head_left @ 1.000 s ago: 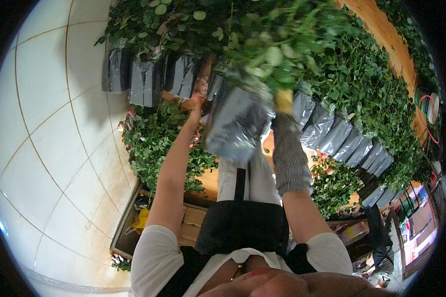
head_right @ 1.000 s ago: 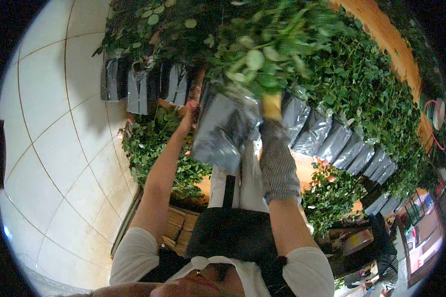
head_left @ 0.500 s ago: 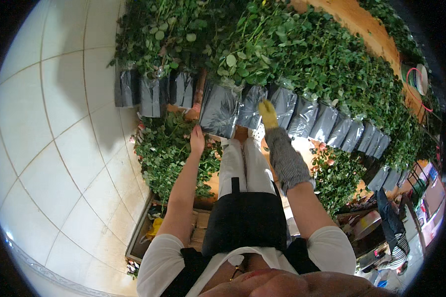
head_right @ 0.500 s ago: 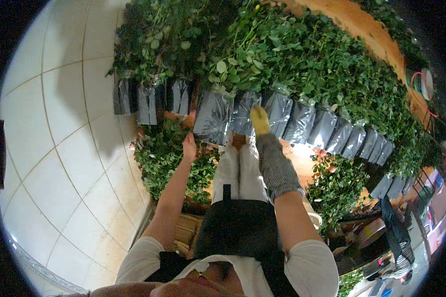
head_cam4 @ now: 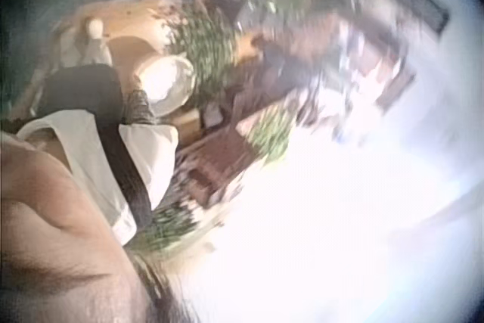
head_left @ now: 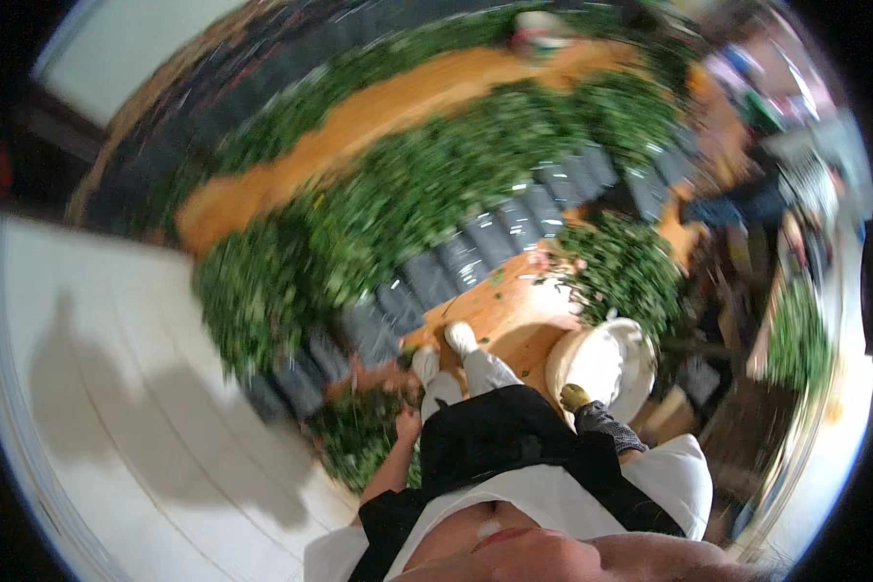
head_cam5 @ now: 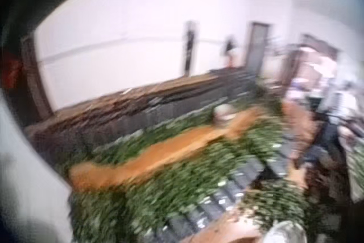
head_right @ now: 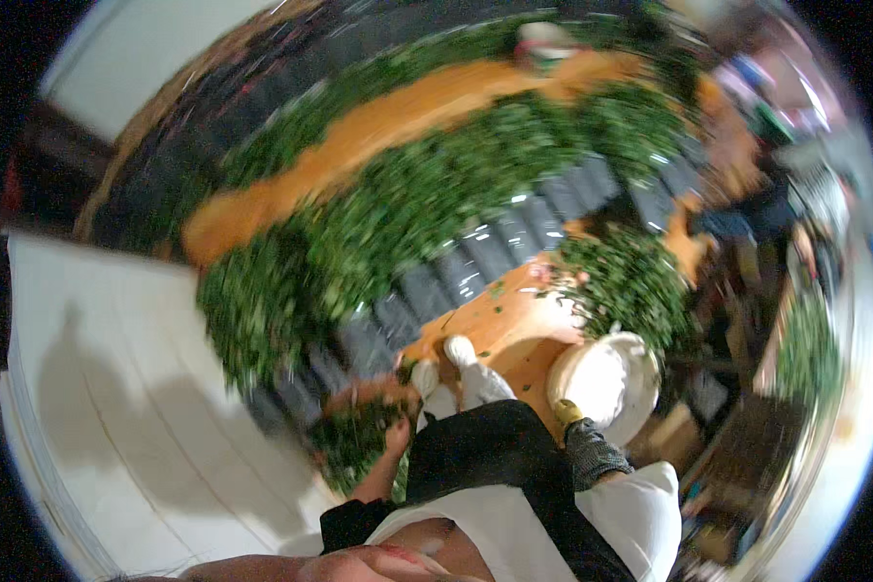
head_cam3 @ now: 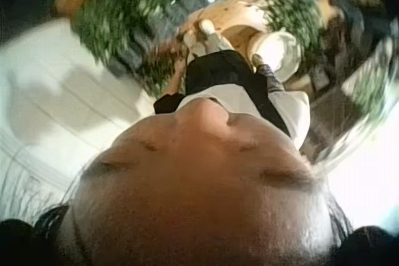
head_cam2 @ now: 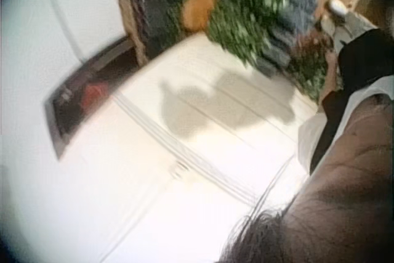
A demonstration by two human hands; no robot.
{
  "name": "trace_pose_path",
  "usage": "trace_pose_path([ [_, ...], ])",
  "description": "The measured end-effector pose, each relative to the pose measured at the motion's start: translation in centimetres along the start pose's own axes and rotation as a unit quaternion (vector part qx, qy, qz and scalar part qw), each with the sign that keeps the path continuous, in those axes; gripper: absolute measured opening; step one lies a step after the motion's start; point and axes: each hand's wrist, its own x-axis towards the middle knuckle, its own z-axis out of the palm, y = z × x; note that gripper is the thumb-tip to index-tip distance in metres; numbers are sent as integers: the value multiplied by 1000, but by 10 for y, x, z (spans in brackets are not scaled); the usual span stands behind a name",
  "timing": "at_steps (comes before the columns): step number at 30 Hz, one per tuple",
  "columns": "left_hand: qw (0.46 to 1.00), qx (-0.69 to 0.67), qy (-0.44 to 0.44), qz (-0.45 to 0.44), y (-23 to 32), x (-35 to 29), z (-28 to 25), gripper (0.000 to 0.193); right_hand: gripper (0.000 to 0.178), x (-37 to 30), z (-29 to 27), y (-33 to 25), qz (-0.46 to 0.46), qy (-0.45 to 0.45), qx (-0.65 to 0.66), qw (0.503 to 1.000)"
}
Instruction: The person organizes flowers by placing stems into a sorting device and then securing them into a black foam holder.
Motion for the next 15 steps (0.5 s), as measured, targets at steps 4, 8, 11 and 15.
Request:
trace_pose_path([
  [4,990,135,9,39,27,14,-67,44,46,-119,65,32,4,61,-204,977],
  [8,969,222,-73,79,101,15,-69,42,24,-173,99,130,-88,283,168,940],
  [11,964,244,-44,98,147,14,-75,41,29,-219,101,100,-185,274,271,904],
  [15,935,282,-88,196,261,-21,34,40,55,-337,85,152,-132,407,175,887],
])
